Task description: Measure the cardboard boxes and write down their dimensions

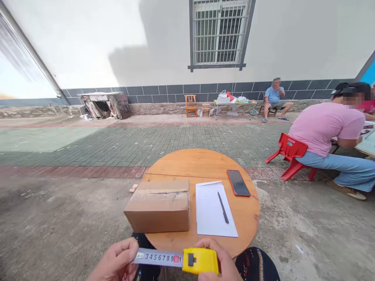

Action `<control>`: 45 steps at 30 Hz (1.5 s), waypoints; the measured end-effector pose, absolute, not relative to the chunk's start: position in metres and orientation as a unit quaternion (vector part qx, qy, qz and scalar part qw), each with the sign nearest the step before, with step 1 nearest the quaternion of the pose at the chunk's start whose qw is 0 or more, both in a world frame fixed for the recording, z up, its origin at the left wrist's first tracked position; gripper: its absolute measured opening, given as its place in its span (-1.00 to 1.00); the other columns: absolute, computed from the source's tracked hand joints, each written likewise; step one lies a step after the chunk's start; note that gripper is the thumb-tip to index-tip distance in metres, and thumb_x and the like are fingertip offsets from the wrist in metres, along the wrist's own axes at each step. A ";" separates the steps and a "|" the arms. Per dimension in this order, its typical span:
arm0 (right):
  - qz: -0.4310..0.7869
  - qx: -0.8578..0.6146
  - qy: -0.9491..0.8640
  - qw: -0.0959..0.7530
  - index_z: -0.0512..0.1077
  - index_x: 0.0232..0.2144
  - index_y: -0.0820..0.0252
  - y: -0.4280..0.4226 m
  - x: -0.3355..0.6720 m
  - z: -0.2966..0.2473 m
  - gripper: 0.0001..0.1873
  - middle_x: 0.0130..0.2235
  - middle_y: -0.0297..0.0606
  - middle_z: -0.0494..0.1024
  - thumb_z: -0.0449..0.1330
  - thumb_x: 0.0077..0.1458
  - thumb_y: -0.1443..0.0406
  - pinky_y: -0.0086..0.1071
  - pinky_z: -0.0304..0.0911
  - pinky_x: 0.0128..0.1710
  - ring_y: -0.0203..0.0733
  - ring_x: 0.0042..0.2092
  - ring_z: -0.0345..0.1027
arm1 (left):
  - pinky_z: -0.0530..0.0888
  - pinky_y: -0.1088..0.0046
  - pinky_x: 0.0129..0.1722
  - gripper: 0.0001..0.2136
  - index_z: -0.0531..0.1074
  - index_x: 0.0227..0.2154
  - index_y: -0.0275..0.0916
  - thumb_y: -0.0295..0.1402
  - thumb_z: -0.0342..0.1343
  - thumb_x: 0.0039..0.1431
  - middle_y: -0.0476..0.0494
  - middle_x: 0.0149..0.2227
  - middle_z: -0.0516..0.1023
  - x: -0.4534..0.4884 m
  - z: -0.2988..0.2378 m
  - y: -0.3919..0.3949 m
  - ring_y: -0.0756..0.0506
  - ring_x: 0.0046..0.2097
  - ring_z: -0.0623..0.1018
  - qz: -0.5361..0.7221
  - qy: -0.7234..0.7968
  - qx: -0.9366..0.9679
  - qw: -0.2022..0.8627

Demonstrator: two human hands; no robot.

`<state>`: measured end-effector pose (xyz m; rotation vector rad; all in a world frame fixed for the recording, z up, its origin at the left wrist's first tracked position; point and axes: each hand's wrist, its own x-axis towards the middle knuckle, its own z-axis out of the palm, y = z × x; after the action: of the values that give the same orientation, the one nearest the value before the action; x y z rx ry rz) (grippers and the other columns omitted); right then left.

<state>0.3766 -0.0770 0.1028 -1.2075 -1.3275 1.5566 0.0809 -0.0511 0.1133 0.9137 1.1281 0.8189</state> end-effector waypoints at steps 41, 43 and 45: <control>0.487 -0.523 -0.616 0.333 0.51 -0.28 0.22 0.082 0.439 0.183 -0.62 -0.35 -0.30 0.51 0.25 0.00 0.03 -0.42 0.13 -0.41 -0.25 -0.36 0.29 | 0.20 0.53 -0.59 -0.62 0.27 -0.60 -0.22 0.04 0.07 -0.05 0.04 -0.63 0.34 0.020 0.155 0.111 -0.02 -0.54 0.33 0.249 0.622 0.607 0.426; 0.488 -0.524 -0.615 0.331 0.51 -0.27 0.21 0.081 0.440 0.183 -0.61 -0.34 -0.30 0.52 0.24 0.00 0.03 -0.42 0.14 -0.41 -0.24 -0.35 0.29 | 0.21 0.53 -0.59 -0.60 0.27 -0.59 -0.21 0.07 0.07 -0.04 0.03 -0.62 0.34 0.017 0.153 0.111 -0.02 -0.54 0.34 0.248 0.610 0.611 0.440; 0.489 -0.528 -0.611 0.331 0.52 -0.28 0.20 0.081 0.441 0.181 -0.63 -0.36 -0.31 0.51 0.24 0.00 0.03 -0.42 0.13 -0.41 -0.24 -0.36 0.29 | 0.21 0.53 -0.60 -0.59 0.27 -0.58 -0.21 0.08 0.08 -0.04 0.04 -0.62 0.34 0.015 0.152 0.111 -0.01 -0.54 0.33 0.251 0.600 0.613 0.448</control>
<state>0.4407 0.0811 0.1808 -1.3792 -1.5968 1.2782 0.0154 0.1111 0.1520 1.5170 1.4850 0.6222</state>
